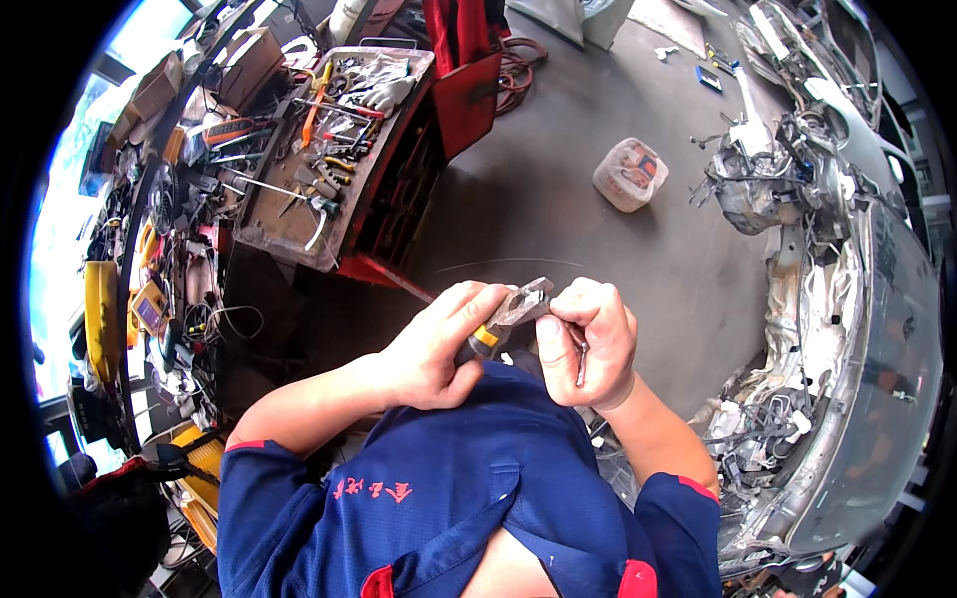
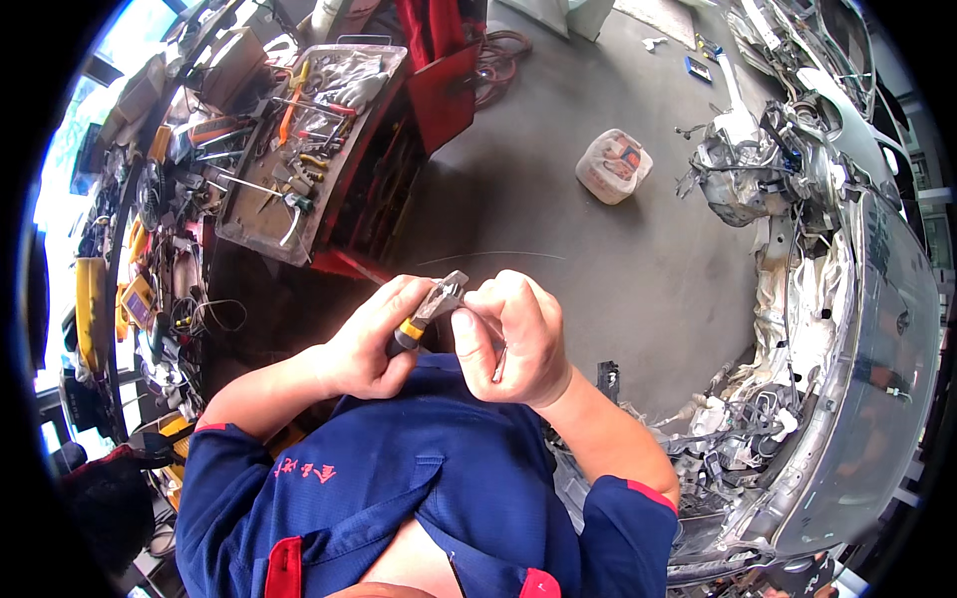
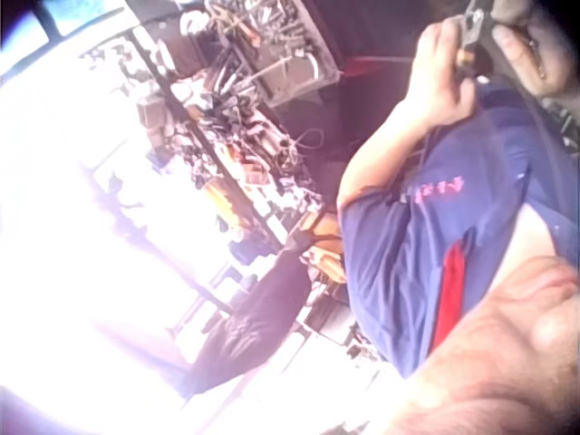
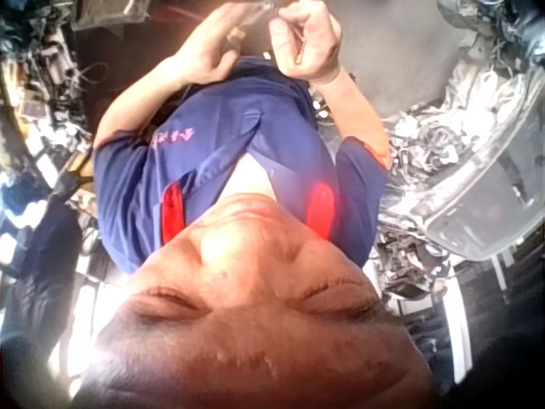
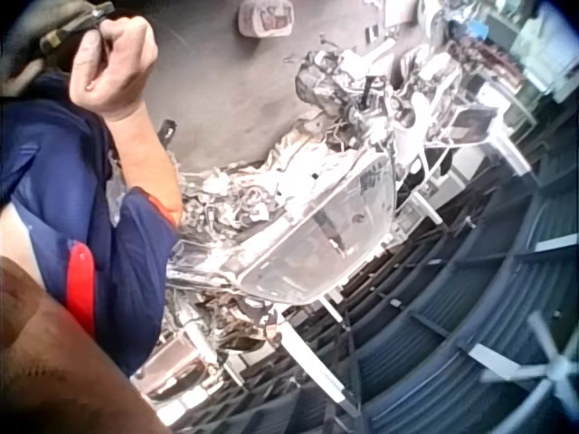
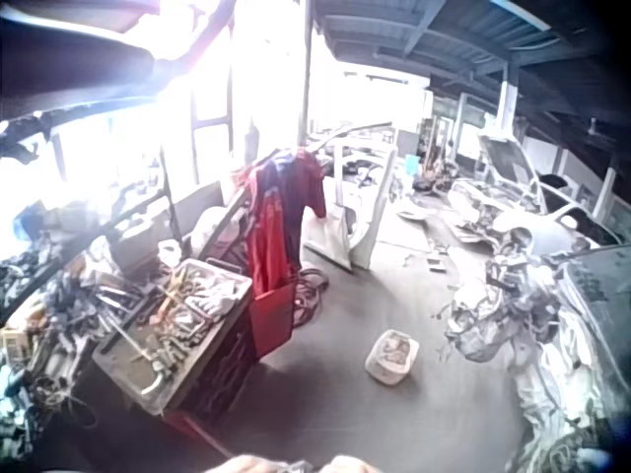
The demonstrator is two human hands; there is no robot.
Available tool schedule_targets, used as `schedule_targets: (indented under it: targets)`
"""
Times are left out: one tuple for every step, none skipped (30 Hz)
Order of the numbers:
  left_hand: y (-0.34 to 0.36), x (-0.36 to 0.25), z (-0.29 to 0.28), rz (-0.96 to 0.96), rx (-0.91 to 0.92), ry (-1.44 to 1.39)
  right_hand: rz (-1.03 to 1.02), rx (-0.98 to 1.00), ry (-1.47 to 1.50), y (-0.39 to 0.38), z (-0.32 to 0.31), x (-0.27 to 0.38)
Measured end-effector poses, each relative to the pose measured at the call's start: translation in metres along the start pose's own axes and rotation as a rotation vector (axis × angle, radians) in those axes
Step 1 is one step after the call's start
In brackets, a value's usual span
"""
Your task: The person picks up a pair of pliers from the floor and fits a small metal piece and a pin together using the pliers and their hands.
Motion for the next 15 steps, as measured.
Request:
schedule_targets:
  targets:
    - [-0.001, 0.001, 0.001, -0.002, -0.001, -0.002, 0.029, 0.001, 0.041, -0.002, 0.002, -0.003]
    - [-0.003, 0.003, 0.002, -0.01, -0.015, 0.018, 0.031, 0.002, 0.044, -0.006, 0.006, -0.004]
    - [-0.004, 0.004, 0.002, -0.018, -0.027, 0.038, 0.217, -0.053, 0.553, -0.012, 0.013, -0.014]
    - [-0.004, 0.006, 0.001, -0.021, -0.025, 0.036, 0.402, -0.109, 1.06, -0.017, 0.022, -0.022]
    - [-0.002, 0.007, -0.003, 0.008, -0.008, 0.103, 0.429, -0.088, 1.458, -0.017, 0.029, -0.024]
    - [0.001, 0.01, -0.006, 0.037, 0.011, 0.17, 0.479, 0.006, 1.835, -0.023, 0.037, -0.028]
    - [0.004, 0.011, -0.009, 0.103, 0.02, 0.223, 0.439, 0.131, 2.122, -0.032, 0.047, -0.03]
    - [0.009, 0.007, -0.013, 0.185, 0.021, 0.3, 0.381, 0.255, 2.402, -0.038, 0.055, -0.026]
    - [0.011, 0.004, -0.02, 0.206, 0.068, 0.384, 0.397, 0.338, 2.4, -0.041, 0.056, -0.025]
    - [0.013, 0.0, -0.025, 0.235, 0.119, 0.465, 0.4, 0.35, 2.43, -0.049, 0.059, -0.025]
    - [0.017, 0.001, -0.029, 0.224, 0.147, 0.446, 0.368, 0.412, 2.444, -0.05, 0.061, -0.032]
    - [0.017, 0.003, -0.027, 0.2, 0.175, 0.418, 0.334, 0.474, 2.455, -0.052, 0.062, -0.035]
    - [0.015, 0.009, -0.028, 0.17, 0.162, 0.336, 0.43, 0.4, 2.457, -0.047, 0.058, -0.034]
    - [0.012, 0.014, -0.026, 0.145, 0.151, 0.254, 0.496, 0.307, 2.378, -0.04, 0.051, -0.031]
    - [0.009, 0.014, -0.024, 0.109, 0.131, 0.128, 0.456, 0.166, 2.194, -0.037, 0.05, -0.033]
Point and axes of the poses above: each hand's wrist, its own y-axis towards the middle knuckle, its own z-axis out of the palm, x = y × z, the point moved 3 cm from there along y, towards the middle knuckle, and after that the axes turned 14 degrees about x, right-handed, at the moved point
